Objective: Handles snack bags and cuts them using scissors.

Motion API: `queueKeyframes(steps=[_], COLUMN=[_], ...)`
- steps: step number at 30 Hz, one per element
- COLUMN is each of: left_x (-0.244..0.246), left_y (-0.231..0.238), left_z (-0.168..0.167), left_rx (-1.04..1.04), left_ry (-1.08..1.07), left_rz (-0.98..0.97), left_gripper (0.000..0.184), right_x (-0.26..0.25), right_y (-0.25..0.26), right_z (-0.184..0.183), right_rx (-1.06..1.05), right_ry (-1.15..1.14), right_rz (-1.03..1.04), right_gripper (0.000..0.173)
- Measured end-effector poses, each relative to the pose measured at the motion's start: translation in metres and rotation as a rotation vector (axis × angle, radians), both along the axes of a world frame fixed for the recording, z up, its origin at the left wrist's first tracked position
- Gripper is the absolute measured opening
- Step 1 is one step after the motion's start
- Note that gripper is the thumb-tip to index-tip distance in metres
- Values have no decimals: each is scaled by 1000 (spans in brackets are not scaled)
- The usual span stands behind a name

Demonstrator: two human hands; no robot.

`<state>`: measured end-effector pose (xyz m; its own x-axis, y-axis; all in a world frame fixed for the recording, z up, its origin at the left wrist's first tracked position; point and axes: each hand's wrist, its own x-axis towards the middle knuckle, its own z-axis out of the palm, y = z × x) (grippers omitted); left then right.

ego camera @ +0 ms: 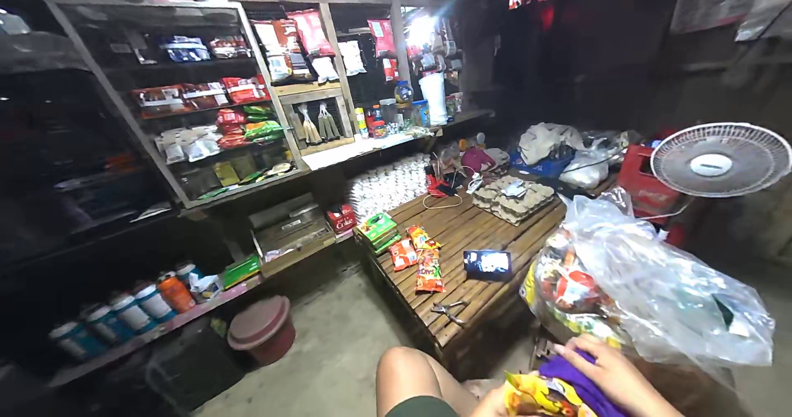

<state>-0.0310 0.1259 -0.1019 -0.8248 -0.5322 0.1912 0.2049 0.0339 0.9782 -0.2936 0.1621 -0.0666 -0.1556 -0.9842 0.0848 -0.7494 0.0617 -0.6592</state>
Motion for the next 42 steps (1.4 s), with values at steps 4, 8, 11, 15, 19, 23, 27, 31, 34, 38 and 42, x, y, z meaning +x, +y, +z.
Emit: queueKeyframes(steps=[4,8,11,15,19,23,27,31,34,38,42], left_x=[-3,-4,0,4,4,2,2,3,2,-1,-10], left_y=[0,2,4,2,0,-2,-3,-4,-3,-3,0], left_z=[4,2,3,1,2,1,-3,-3,-3,-3,-1], left_rx=[59,11,-6,8,82,151,159,158,143,115,126], left_ry=[-74,-82,-46,-31,-42,-51,-55,-58,-26,8,2], left_rz=[-32,-70,-58,-33,-14,9,-4,6,19,17,20], left_gripper=[25,18,20,22,25,24,26,26,26,28,28], right_x=[37,81,82,73,55,34,17,-1,-16,-40,-50], right_y=[13,12,9,13,14,15,22,23,30,44,51], right_z=[19,35,41,32,19,4,-2,-22,-43,-54,-17], right_rx=[-239,-211,-49,-26,49,144,218,237,156,54,-203], right_ry=[33,43,81,108,92,55,39,-53,-149,-165,-176], right_rz=[63,248,321,259,159,102,23,-51,-65,-115,-295], right_gripper=[36,37,44,49,47,44,41,39,39,44,46])
